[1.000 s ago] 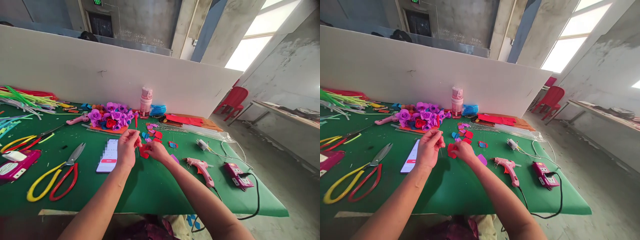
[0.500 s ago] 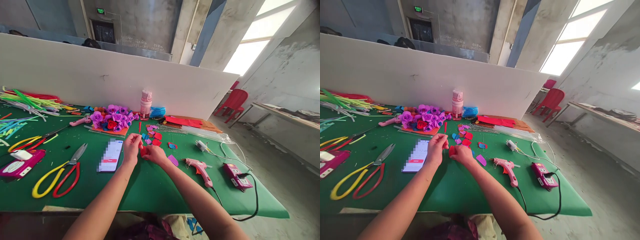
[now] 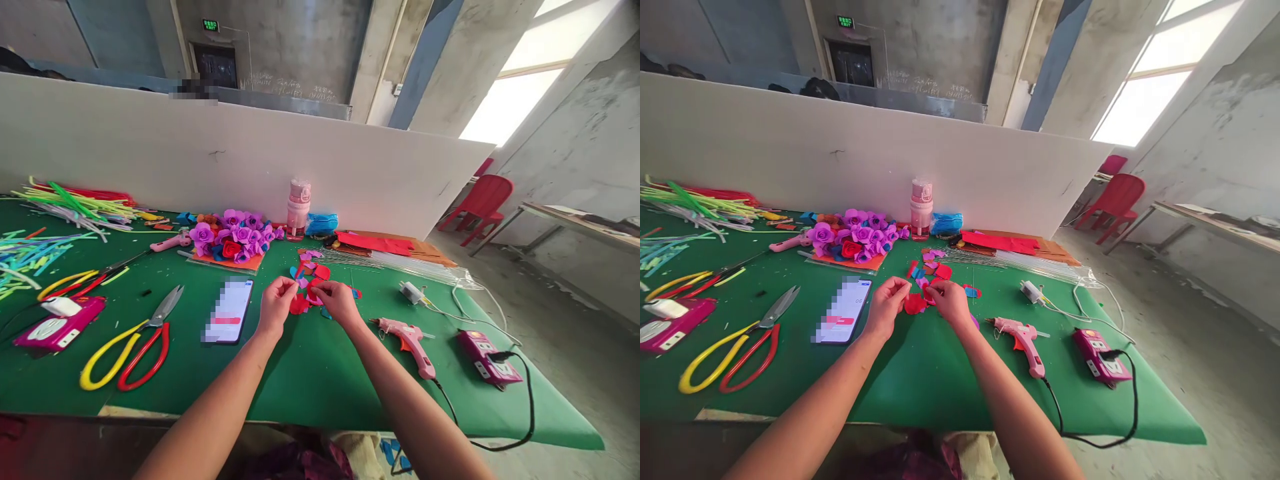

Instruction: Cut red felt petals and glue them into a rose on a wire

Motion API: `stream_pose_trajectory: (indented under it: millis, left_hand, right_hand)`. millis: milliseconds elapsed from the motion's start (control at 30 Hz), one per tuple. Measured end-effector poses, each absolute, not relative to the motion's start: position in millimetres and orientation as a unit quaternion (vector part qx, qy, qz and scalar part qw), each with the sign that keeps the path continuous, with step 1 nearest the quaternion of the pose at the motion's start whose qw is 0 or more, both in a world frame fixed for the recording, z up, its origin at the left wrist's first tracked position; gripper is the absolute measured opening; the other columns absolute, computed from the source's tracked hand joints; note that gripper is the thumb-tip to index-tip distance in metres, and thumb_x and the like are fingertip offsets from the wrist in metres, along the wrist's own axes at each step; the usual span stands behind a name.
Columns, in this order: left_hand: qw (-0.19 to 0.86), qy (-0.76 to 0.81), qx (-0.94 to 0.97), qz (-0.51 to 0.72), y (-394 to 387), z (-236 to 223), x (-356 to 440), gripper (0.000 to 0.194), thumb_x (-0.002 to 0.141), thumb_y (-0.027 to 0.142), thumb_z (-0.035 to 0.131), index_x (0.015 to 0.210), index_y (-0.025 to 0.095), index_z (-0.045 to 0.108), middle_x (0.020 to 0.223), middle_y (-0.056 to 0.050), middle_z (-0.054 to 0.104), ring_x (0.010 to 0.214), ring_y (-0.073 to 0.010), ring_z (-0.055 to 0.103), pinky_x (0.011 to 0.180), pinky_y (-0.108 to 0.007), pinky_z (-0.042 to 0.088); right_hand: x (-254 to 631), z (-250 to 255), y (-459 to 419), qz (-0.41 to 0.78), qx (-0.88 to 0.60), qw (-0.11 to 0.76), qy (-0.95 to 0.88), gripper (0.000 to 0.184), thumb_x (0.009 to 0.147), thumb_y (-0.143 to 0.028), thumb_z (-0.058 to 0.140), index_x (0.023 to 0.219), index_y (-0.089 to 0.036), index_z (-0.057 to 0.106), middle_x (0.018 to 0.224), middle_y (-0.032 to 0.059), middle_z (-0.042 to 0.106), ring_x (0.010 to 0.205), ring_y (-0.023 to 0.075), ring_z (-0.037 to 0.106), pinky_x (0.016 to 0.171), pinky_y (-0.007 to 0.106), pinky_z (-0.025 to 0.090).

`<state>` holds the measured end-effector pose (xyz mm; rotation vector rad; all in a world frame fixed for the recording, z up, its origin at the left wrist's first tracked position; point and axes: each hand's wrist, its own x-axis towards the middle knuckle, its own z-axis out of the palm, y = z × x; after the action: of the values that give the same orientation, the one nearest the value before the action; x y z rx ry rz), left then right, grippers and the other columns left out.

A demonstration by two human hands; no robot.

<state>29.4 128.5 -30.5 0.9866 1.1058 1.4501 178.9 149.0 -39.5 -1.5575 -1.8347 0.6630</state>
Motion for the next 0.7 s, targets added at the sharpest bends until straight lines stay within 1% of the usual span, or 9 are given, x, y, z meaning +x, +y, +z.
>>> stream_pose_trajectory:
  millis: [67, 100, 167, 233, 333, 433, 500, 600, 700]
  left_hand:
    - [0.534, 0.451, 0.406, 0.589, 126.4, -27.2, 29.1, 0.023, 0.062, 0.033, 0.07, 0.066, 0.016, 0.056, 0.047, 0.008, 0.046, 0.036, -0.0024, 0.03, 0.035, -0.016, 0.018]
    - [0.556, 0.445, 0.402, 0.576, 125.4, -26.0, 29.1, 0.024, 0.062, 0.034, 0.071, 0.067, 0.016, 0.056, 0.047, 0.008, 0.046, 0.035, -0.002, 0.029, 0.034, -0.016, 0.016]
    - [0.608, 0.43, 0.392, 0.54, 123.6, -25.2, 29.9, 0.029, 0.063, 0.039, 0.071, 0.069, 0.015, 0.056, 0.049, 0.007, 0.046, 0.034, -0.0012, 0.027, 0.034, -0.016, 0.012]
    - [0.657, 0.404, 0.392, 0.501, 122.2, -26.6, 31.7, 0.034, 0.067, 0.046, 0.068, 0.069, 0.015, 0.056, 0.052, 0.006, 0.047, 0.034, -0.0005, 0.025, 0.034, -0.017, 0.01]
    - [0.697, 0.369, 0.396, 0.471, 121.1, -31.8, 34.3, 0.035, 0.071, 0.048, 0.065, 0.071, 0.015, 0.056, 0.056, 0.006, 0.047, 0.035, -0.0001, 0.022, 0.033, -0.016, 0.01]
    - [0.692, 0.367, 0.395, 0.48, 121.0, -36.9, 35.6, 0.028, 0.066, 0.039, 0.071, 0.073, 0.016, 0.057, 0.053, 0.008, 0.044, 0.035, -0.0006, 0.022, 0.034, -0.016, 0.012]
    - [0.672, 0.384, 0.405, 0.487, 121.0, -38.7, 36.4, 0.026, 0.064, 0.037, 0.072, 0.071, 0.015, 0.058, 0.05, 0.008, 0.044, 0.035, -0.0009, 0.023, 0.034, -0.016, 0.012]
    - [0.622, 0.428, 0.432, 0.494, 121.2, -39.4, 37.8, 0.027, 0.066, 0.04, 0.069, 0.069, 0.014, 0.06, 0.05, 0.006, 0.048, 0.035, -0.0015, 0.025, 0.034, -0.017, 0.013]
    - [0.571, 0.466, 0.443, 0.511, 123.9, -40.5, 36.7, 0.028, 0.066, 0.042, 0.067, 0.068, 0.014, 0.061, 0.05, 0.005, 0.051, 0.035, -0.0037, 0.032, 0.035, -0.018, 0.018]
  right_hand:
    - [179.8, -35.8, 142.8, 0.318, -0.579, 0.384, -0.645, 0.037, 0.083, -0.046, 0.045, 0.078, -0.017, 0.068, 0.057, -0.0017, 0.053, 0.051, 0.0102, 0.042, 0.05, 0.022, 0.033]
    - [178.9, -34.6, 138.8, 0.386, -0.556, 0.436, -0.593, 0.039, 0.081, -0.05, 0.047, 0.078, -0.017, 0.067, 0.054, -0.003, 0.049, 0.048, 0.0094, 0.039, 0.049, 0.022, 0.032]
    - [174.5, -33.9, 130.1, 0.519, -0.492, 0.522, -0.465, 0.038, 0.071, -0.054, 0.059, 0.073, -0.017, 0.066, 0.049, -0.0057, 0.041, 0.045, 0.0081, 0.034, 0.047, 0.022, 0.031]
    - [168.0, -34.9, 121.7, 0.585, -0.45, 0.565, -0.37, 0.035, 0.062, -0.052, 0.07, 0.07, -0.018, 0.066, 0.046, -0.0077, 0.036, 0.044, 0.0068, 0.03, 0.047, 0.021, 0.031]
    - [158.7, -38.1, 112.6, 0.595, -0.439, 0.592, -0.32, 0.032, 0.058, -0.047, 0.074, 0.069, -0.018, 0.068, 0.047, -0.008, 0.036, 0.045, 0.0062, 0.029, 0.048, 0.022, 0.032]
    - [153.9, -41.6, 109.1, 0.579, -0.448, 0.599, -0.324, 0.031, 0.059, -0.046, 0.074, 0.069, -0.018, 0.07, 0.046, -0.0075, 0.036, 0.045, 0.0064, 0.029, 0.048, 0.022, 0.031]
    - [153.4, -43.8, 109.0, 0.571, -0.452, 0.599, -0.334, 0.03, 0.06, -0.046, 0.073, 0.068, -0.018, 0.07, 0.046, -0.0073, 0.036, 0.046, 0.0066, 0.028, 0.047, 0.022, 0.031]
    - [155.5, -47.1, 110.3, 0.554, -0.464, 0.604, -0.336, 0.03, 0.061, -0.047, 0.072, 0.066, -0.018, 0.069, 0.046, -0.0067, 0.038, 0.045, 0.0071, 0.028, 0.047, 0.023, 0.03]
    - [160.0, -50.0, 110.6, 0.54, -0.479, 0.618, -0.312, 0.031, 0.059, -0.048, 0.073, 0.066, -0.018, 0.068, 0.047, -0.0066, 0.039, 0.045, 0.0074, 0.03, 0.046, 0.023, 0.029]
